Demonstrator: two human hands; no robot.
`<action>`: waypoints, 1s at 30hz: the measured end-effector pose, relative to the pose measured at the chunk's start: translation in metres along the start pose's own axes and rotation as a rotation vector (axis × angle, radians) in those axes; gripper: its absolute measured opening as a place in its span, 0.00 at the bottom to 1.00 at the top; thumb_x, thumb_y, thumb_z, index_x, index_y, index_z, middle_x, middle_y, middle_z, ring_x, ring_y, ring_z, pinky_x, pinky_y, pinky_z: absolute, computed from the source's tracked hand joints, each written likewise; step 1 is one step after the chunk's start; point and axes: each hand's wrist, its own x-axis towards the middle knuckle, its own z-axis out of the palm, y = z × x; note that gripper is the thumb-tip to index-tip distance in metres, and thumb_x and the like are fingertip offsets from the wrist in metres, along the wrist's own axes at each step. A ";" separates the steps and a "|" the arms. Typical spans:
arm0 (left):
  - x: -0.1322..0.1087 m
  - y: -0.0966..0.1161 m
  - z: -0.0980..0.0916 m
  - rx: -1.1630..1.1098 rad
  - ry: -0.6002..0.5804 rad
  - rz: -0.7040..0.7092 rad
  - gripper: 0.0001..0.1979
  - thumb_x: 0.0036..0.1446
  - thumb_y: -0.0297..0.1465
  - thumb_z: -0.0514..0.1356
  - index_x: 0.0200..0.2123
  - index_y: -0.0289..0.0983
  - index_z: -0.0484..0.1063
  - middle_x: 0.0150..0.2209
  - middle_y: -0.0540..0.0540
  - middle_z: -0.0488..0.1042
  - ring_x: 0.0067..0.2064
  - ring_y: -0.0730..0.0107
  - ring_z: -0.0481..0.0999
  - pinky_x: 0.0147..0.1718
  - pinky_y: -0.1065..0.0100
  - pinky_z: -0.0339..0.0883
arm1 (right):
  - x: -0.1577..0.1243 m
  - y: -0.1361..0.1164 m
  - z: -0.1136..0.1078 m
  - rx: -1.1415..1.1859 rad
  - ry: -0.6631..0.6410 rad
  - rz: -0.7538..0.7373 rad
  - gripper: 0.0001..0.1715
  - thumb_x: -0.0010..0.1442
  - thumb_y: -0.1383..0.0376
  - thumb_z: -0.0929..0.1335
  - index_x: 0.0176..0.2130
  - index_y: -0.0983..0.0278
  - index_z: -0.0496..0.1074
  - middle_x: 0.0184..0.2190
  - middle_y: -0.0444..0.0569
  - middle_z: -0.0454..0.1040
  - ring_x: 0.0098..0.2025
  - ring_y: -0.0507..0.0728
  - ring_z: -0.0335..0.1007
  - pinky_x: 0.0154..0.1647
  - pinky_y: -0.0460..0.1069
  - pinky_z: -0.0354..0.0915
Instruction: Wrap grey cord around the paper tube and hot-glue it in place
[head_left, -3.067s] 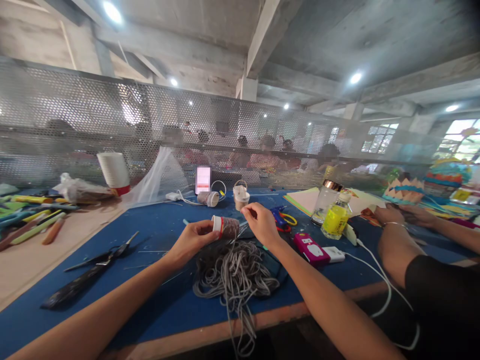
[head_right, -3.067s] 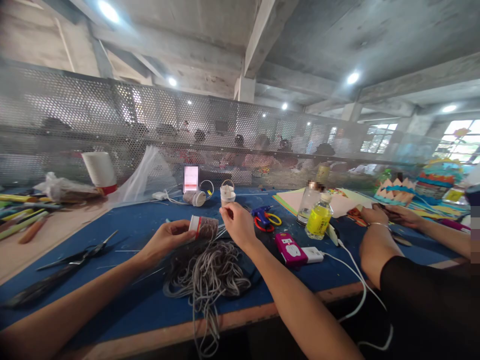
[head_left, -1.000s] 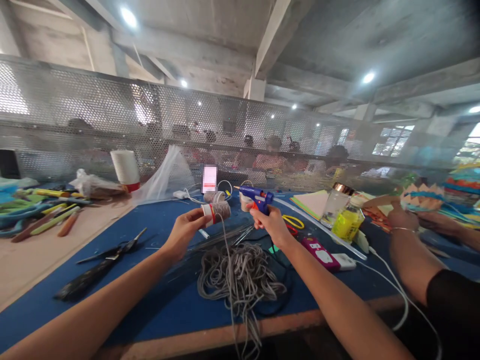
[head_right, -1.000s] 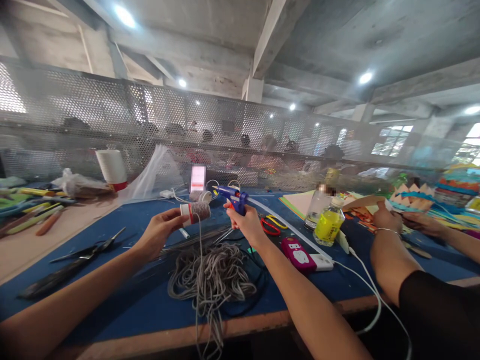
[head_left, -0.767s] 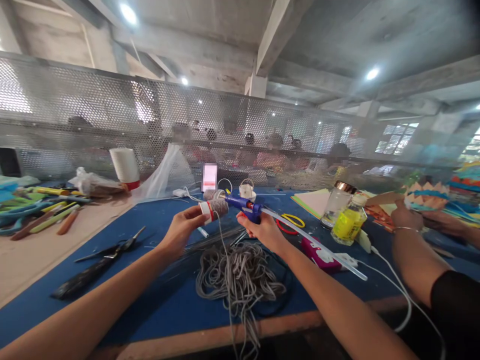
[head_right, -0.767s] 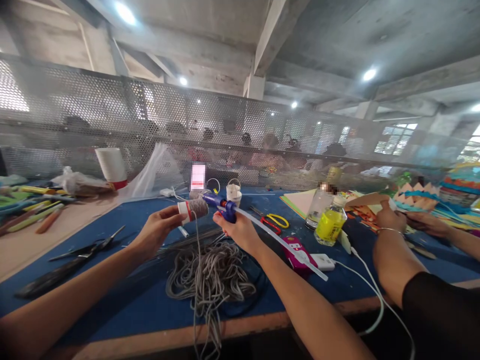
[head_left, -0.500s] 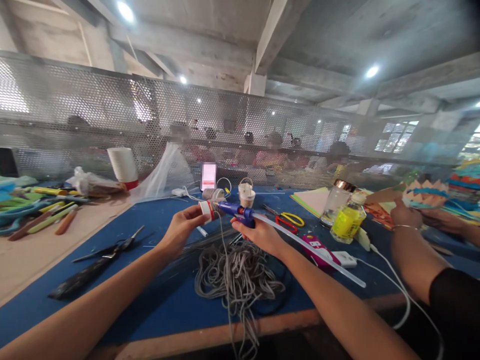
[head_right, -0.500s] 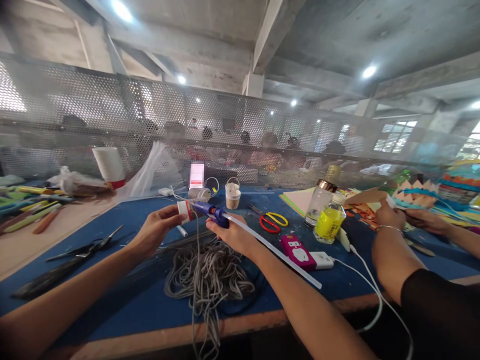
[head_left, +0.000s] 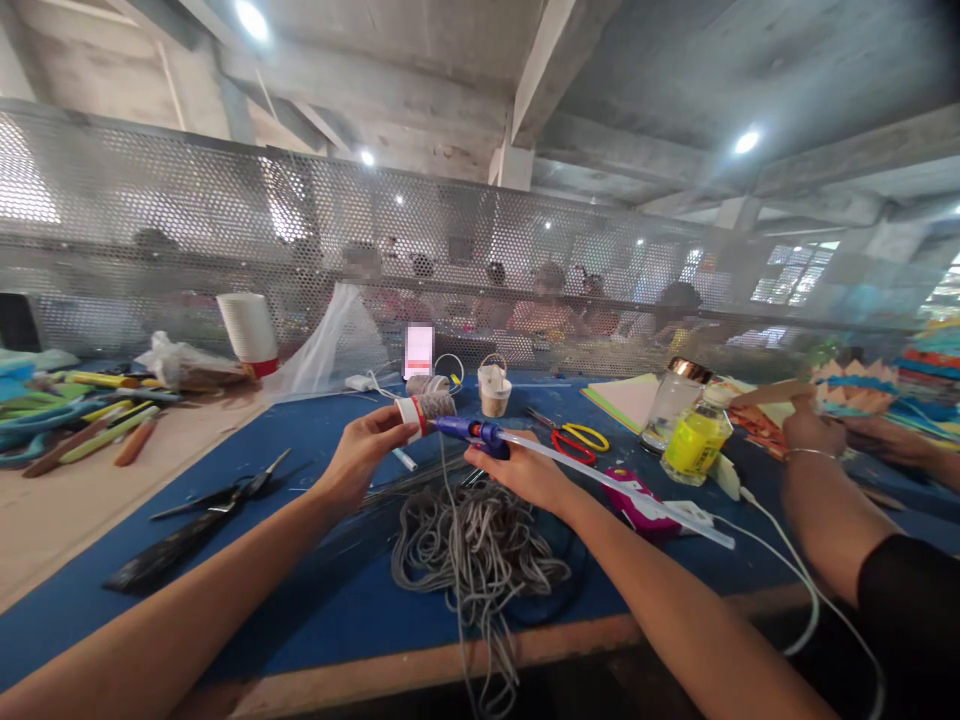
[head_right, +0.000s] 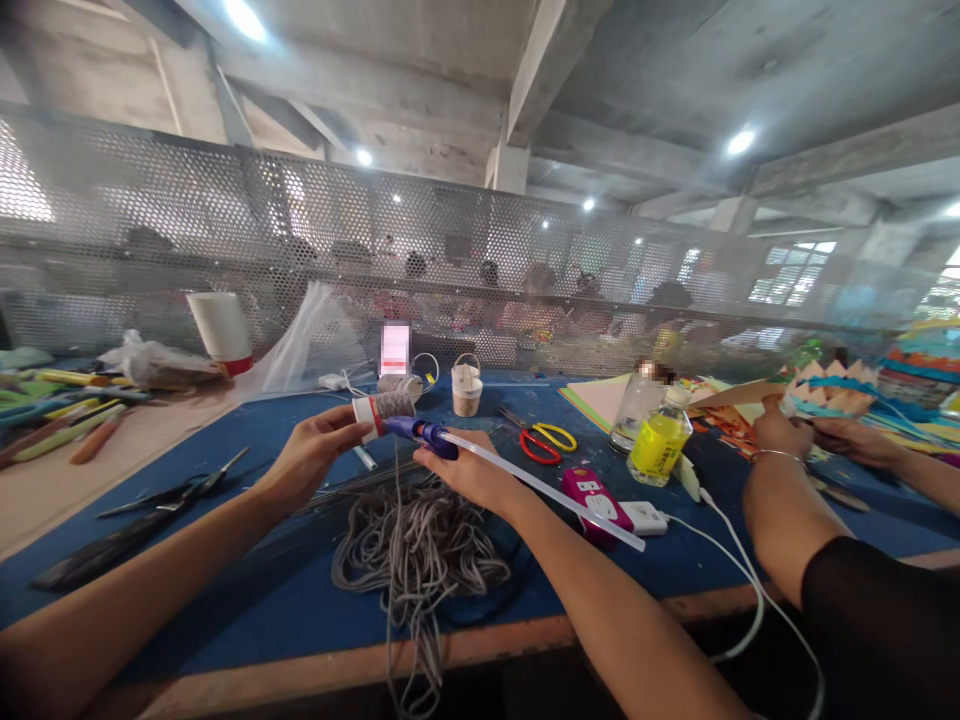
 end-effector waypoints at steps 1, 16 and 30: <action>0.001 -0.001 0.000 -0.006 0.002 -0.004 0.19 0.47 0.35 0.69 0.43 0.35 0.79 0.39 0.42 0.81 0.42 0.56 0.77 0.44 0.60 0.65 | 0.000 0.000 0.000 -0.008 -0.001 0.005 0.18 0.60 0.50 0.67 0.36 0.61 0.76 0.23 0.41 0.73 0.27 0.52 0.67 0.33 0.46 0.60; -0.001 0.002 0.002 -0.006 -0.014 -0.011 0.19 0.47 0.34 0.68 0.45 0.36 0.79 0.41 0.42 0.81 0.41 0.60 0.76 0.41 0.63 0.64 | 0.000 0.004 0.002 -0.040 0.009 -0.066 0.18 0.61 0.50 0.66 0.37 0.61 0.75 0.28 0.44 0.75 0.31 0.53 0.68 0.35 0.46 0.59; -0.001 0.001 0.002 -0.067 -0.020 -0.055 0.18 0.47 0.33 0.69 0.43 0.35 0.79 0.40 0.42 0.81 0.41 0.60 0.77 0.42 0.63 0.65 | 0.000 0.007 0.004 -0.043 0.024 -0.050 0.19 0.60 0.49 0.67 0.37 0.61 0.75 0.28 0.43 0.74 0.30 0.53 0.66 0.33 0.46 0.58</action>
